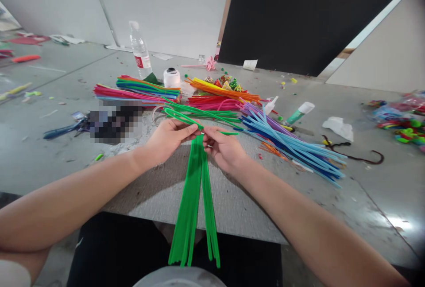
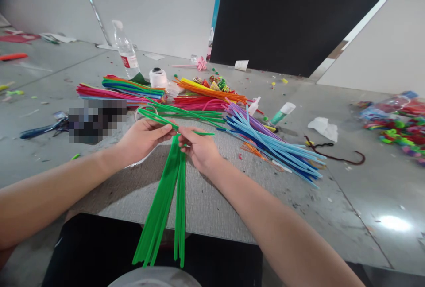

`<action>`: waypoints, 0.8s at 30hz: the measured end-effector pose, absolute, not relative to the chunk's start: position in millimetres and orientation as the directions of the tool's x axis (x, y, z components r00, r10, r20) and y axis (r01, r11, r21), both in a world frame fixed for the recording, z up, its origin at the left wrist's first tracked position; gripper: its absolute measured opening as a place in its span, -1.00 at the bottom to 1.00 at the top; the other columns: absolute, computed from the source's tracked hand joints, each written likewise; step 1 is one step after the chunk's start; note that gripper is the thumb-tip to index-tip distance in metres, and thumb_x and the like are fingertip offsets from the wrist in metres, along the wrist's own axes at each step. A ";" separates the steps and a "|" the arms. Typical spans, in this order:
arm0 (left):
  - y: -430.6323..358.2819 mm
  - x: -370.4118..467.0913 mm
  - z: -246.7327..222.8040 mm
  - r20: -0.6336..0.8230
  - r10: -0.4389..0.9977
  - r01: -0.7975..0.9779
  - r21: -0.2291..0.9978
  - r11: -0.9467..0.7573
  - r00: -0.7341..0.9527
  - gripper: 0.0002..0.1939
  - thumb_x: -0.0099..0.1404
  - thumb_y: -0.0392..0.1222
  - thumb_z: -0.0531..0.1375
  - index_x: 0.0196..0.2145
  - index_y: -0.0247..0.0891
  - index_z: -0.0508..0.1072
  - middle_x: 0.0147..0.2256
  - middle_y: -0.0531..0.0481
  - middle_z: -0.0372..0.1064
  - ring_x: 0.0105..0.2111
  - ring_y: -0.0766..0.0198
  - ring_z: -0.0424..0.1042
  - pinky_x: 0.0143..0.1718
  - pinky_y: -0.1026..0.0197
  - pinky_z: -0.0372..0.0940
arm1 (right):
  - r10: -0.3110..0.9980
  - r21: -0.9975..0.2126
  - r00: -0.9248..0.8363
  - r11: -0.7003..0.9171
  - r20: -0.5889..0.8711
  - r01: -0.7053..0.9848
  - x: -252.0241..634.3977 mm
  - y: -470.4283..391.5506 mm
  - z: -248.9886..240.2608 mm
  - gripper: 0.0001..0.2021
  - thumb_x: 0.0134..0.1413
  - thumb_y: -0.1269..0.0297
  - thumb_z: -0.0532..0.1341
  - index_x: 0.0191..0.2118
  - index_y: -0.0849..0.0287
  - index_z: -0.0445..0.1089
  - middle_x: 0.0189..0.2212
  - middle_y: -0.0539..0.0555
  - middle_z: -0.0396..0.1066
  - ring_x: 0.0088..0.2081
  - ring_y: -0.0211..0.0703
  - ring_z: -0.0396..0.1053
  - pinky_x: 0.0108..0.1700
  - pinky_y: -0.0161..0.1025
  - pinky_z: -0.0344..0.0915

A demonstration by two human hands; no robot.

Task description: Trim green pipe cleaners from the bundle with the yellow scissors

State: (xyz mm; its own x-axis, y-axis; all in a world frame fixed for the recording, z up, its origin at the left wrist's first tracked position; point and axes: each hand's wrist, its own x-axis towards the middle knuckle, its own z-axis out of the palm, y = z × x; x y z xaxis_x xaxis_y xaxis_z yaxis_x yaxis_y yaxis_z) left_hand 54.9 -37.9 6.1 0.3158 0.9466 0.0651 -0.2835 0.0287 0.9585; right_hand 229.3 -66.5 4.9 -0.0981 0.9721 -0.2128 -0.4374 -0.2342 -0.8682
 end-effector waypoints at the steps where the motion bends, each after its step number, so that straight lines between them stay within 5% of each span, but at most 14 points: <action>1: -38.7 55.6 5.5 0.079 0.947 -0.255 0.967 0.003 0.312 -0.69 0.11 0.00 0.53 -0.28 -0.24 0.69 -0.26 -0.04 0.65 -0.24 0.21 0.57 0.04 0.02 0.48 | 0.970 -0.868 -0.097 -0.245 -0.225 -0.433 228.9 -66.3 5.1 -0.63 -0.30 0.06 0.61 -0.48 0.13 0.50 -0.52 -0.05 0.43 -0.44 -0.28 0.33 -0.42 -0.28 0.20; 11: -40.4 52.9 7.6 0.172 0.958 0.094 0.976 -0.198 0.231 -0.65 0.26 0.10 0.43 -0.45 -0.25 0.60 -0.46 -0.01 0.55 -0.39 0.22 0.49 -0.24 0.10 0.40 | 0.939 -0.855 -0.173 -0.343 -0.298 -0.389 232.4 -66.2 7.0 -0.73 -0.15 0.16 0.52 -0.49 0.12 0.44 -0.55 -0.06 0.36 -0.47 -0.28 0.28 -0.46 -0.27 0.19; 19: -37.4 54.5 4.6 0.055 0.970 -0.162 0.987 -0.017 0.237 -0.61 0.23 0.06 0.46 -0.47 -0.28 0.47 -0.45 0.01 0.46 -0.37 0.28 0.45 -0.20 0.12 0.40 | 0.995 -0.945 -0.070 0.040 0.067 -0.324 224.8 -70.9 -1.0 -0.67 -0.15 0.08 0.58 -0.26 0.05 0.57 -0.41 -0.02 0.54 -0.33 -0.17 0.49 -0.23 -0.15 0.42; 24: -37.7 54.3 6.2 -0.009 0.941 -0.280 0.954 0.110 0.338 -0.64 0.19 0.02 0.49 -0.42 -0.30 0.51 -0.41 -0.01 0.50 -0.35 0.29 0.47 -0.16 0.12 0.41 | 0.983 -0.967 -0.078 0.150 0.169 -0.206 225.9 -71.0 -3.5 -0.71 -0.08 0.05 0.56 -0.25 0.01 0.60 -0.33 0.00 0.58 -0.30 -0.15 0.52 -0.12 -0.06 0.49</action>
State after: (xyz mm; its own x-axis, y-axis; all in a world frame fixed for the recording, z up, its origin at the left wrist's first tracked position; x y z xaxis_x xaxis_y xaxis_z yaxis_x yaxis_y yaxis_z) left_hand 54.3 -37.7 6.2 0.3383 0.9410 -0.0089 -0.2802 0.1098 0.9536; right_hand 225.9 -71.0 -3.5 -0.0780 0.9825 0.1691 -0.2057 0.1501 -0.9670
